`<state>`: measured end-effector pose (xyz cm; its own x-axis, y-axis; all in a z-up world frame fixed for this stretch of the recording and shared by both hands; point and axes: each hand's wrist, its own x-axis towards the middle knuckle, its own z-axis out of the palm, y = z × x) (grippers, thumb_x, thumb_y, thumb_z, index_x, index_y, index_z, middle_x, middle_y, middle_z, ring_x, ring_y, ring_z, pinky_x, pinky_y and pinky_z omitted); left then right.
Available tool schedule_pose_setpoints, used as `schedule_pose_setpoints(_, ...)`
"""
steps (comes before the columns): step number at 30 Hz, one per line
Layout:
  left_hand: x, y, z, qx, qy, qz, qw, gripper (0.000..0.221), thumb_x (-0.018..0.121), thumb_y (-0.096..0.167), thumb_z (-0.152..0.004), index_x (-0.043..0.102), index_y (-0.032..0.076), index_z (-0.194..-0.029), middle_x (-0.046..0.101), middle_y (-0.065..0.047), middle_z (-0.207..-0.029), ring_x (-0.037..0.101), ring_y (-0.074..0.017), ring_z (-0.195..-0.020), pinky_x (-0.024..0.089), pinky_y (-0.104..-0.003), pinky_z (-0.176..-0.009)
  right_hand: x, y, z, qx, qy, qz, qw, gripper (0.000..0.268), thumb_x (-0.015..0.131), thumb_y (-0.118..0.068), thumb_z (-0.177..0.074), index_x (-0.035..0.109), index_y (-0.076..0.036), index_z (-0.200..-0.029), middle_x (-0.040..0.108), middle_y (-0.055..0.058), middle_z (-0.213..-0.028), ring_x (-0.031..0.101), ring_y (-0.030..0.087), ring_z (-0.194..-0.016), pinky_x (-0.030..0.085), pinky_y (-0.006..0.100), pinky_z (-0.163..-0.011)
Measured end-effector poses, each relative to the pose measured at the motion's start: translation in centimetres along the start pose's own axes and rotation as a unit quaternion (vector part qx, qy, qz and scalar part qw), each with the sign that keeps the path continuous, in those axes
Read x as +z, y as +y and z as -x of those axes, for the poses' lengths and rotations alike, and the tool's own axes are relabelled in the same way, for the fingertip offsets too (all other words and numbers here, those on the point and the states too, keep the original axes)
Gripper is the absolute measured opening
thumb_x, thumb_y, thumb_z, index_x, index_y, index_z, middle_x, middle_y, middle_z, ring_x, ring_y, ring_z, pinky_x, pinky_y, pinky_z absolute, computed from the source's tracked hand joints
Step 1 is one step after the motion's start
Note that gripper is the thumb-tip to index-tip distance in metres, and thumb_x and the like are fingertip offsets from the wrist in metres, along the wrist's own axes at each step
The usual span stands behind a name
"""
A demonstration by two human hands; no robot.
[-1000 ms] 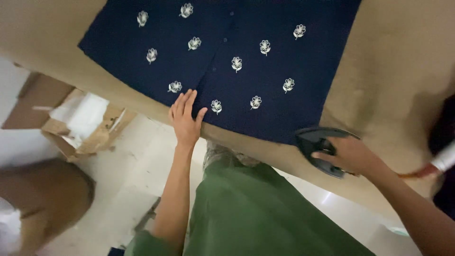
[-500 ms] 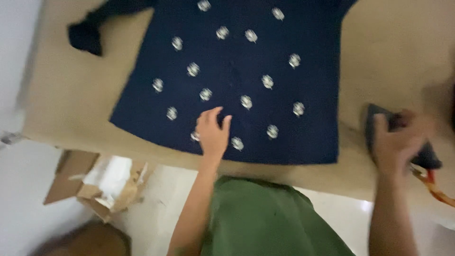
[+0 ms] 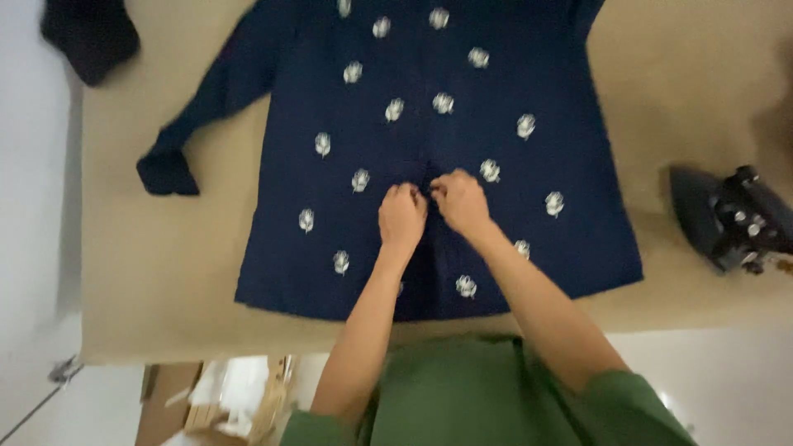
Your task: Ironing a dark blue patterned shirt on an industrial pressing table and buttoning it.
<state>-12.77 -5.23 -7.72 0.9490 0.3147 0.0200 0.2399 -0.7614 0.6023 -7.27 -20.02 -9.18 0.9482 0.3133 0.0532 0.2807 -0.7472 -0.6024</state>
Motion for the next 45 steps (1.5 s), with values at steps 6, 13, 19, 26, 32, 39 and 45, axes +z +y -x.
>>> schedule_pose_setpoints(6, -0.6, 0.4, -0.1, -0.044, -0.033, 0.075, 0.996, 0.012, 0.060, 0.021, -0.095, 0.065, 0.010, -0.096, 0.064, -0.012, -0.087, 0.071, -0.0376, -0.087, 0.059, -0.048, -0.073, -0.9, -3.5, 0.4, 0.043, -0.011, 0.012, 0.999, 0.014, 0.076, -0.014, -0.083, 0.073, -0.013, -0.097, 0.065, 0.010, -0.086, 0.072, 0.037, -0.083, 0.061, 0.051, -0.073)
schedule_pose_setpoints(13, 1.9, 0.2, 1.1, -0.073, -0.009, 0.134, 0.988, 0.024, 0.048, 0.032, -0.106, 0.059, 0.011, -0.103, 0.057, -0.015, -0.094, 0.065, -0.0419, -0.096, 0.055, -0.052, -0.081, 0.4, -1.7, -0.5, 0.049, -0.029, -0.074, 0.996, 0.009, 0.077, -0.012, -0.085, 0.070, -0.010, -0.091, 0.066, 0.009, -0.077, 0.072, 0.032, -0.078, 0.059, 0.042, -0.067)
schedule_pose_setpoints(19, 1.4, 0.0, 0.3, -0.114, -0.023, 0.206, 0.972, 0.017, 0.056, 0.026, -0.103, 0.064, 0.011, -0.108, 0.066, -0.015, -0.095, 0.068, -0.0393, -0.099, 0.055, -0.049, -0.085, -2.8, -4.4, -0.9, 0.222, -0.118, -0.292, 0.923, 0.009, 0.068, -0.005, -0.087, 0.072, -0.002, -0.094, 0.072, 0.016, -0.071, 0.073, 0.022, -0.058, 0.061, 0.031, -0.052)
schedule_pose_setpoints(26, 2.6, -1.1, -0.1, -0.123, -0.048, 0.220, 0.966, 0.024, 0.059, 0.034, -0.103, 0.071, 0.014, -0.108, 0.068, -0.015, -0.097, 0.069, -0.0385, -0.099, 0.056, -0.049, -0.086, -0.9, -1.9, -0.4, 0.296, -0.117, -0.409, 0.855, 0.012, 0.068, -0.006, -0.089, 0.071, 0.003, -0.098, 0.071, 0.018, -0.083, 0.072, 0.021, -0.067, 0.066, 0.036, -0.061)
schedule_pose_setpoints(32, 1.6, -0.9, -0.5, -0.138, -0.064, 0.195, 0.969, 0.017, 0.064, 0.030, -0.099, 0.075, 0.019, -0.106, 0.069, -0.010, -0.094, 0.071, -0.0343, -0.096, 0.057, -0.045, -0.084, -0.3, -1.7, -0.5, 0.290, -0.096, -0.393, 0.867, 0.016, 0.066, -0.005, -0.094, 0.070, 0.005, -0.105, 0.071, 0.022, -0.088, 0.073, 0.026, -0.071, 0.067, 0.042, -0.060)
schedule_pose_setpoints(39, 1.8, -0.3, 0.0, -0.102, -0.030, 0.146, 0.984, 0.015, 0.067, 0.030, -0.096, 0.074, 0.018, -0.101, 0.065, -0.007, -0.091, 0.069, -0.0321, -0.092, 0.055, -0.044, -0.086, -0.6, -2.0, -0.4, 0.270, -0.096, -0.395, 0.873, 0.018, 0.064, -0.007, -0.097, 0.069, 0.007, -0.107, 0.069, 0.023, -0.088, 0.072, 0.026, -0.071, 0.066, 0.041, -0.059)
schedule_pose_setpoints(45, 0.7, 0.7, 0.6, -0.085, -0.004, 0.158, 0.984, 0.011, 0.072, 0.023, -0.090, 0.073, 0.017, -0.099, 0.065, -0.009, -0.089, 0.069, -0.0341, -0.091, 0.055, -0.045, -0.083, -0.6, -3.1, -0.2, 0.248, -0.055, -0.366, 0.895, 0.013, 0.069, -0.004, -0.094, 0.072, 0.007, -0.101, 0.071, 0.023, -0.084, 0.075, 0.029, -0.070, 0.065, 0.041, -0.058)
